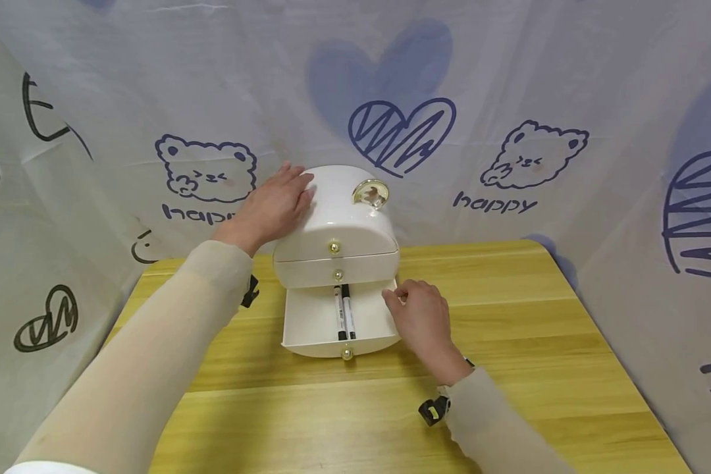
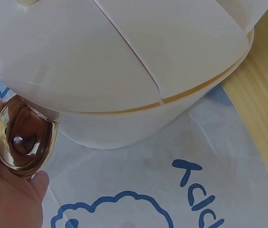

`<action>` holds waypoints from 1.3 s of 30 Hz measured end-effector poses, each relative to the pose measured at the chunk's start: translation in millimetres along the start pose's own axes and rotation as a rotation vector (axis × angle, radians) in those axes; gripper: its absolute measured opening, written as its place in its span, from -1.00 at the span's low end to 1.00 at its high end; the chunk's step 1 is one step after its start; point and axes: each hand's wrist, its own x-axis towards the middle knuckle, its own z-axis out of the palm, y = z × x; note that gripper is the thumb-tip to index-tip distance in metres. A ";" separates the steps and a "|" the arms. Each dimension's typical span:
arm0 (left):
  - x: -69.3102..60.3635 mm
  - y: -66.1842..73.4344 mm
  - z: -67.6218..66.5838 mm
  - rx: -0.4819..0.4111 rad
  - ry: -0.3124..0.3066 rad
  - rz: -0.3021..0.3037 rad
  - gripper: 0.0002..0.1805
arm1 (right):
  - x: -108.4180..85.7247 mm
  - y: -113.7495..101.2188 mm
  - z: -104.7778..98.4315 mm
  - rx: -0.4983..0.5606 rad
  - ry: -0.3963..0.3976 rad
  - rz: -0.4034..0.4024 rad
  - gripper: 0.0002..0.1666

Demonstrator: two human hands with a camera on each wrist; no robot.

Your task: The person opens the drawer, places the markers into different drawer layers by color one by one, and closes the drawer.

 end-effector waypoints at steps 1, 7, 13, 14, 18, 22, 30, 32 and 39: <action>0.0 -0.2 0.0 0.001 0.000 0.000 -0.38 | -0.2 1.2 -2.5 0.017 -0.010 0.012 -0.60; -0.3 -1.1 -0.4 0.007 -0.004 0.005 -0.38 | -2.6 13.5 -19.2 0.115 -0.067 0.069 -0.57; -0.6 -1.1 -0.3 0.006 -0.001 0.009 -0.39 | -4.0 36.4 -34.8 0.149 -0.085 0.109 -0.36; -0.6 -1.0 -0.3 0.006 -0.001 0.008 -0.39 | -4.4 40.6 -36.7 0.142 -0.086 0.117 -0.33; -0.4 -0.6 0.3 0.006 -0.004 0.012 -0.39 | -7.2 55.1 -42.9 0.100 -0.090 0.152 -0.27; 0.4 -0.8 1.0 0.008 -0.006 0.011 -0.38 | -10.8 65.6 -47.5 0.067 -0.090 0.162 -0.24; 0.0 -1.6 0.6 0.009 -0.013 0.004 -0.38 | -25.8 86.4 -44.8 -0.149 -0.009 0.014 -0.49; -0.2 -1.5 0.5 0.012 -0.016 0.006 -0.38 | -30.9 94.3 -41.8 -0.254 0.066 -0.057 -0.52; 0.0 -1.3 0.5 0.015 -0.021 0.007 -0.38 | -45.1 118.1 -35.0 -0.493 0.279 -0.396 -0.55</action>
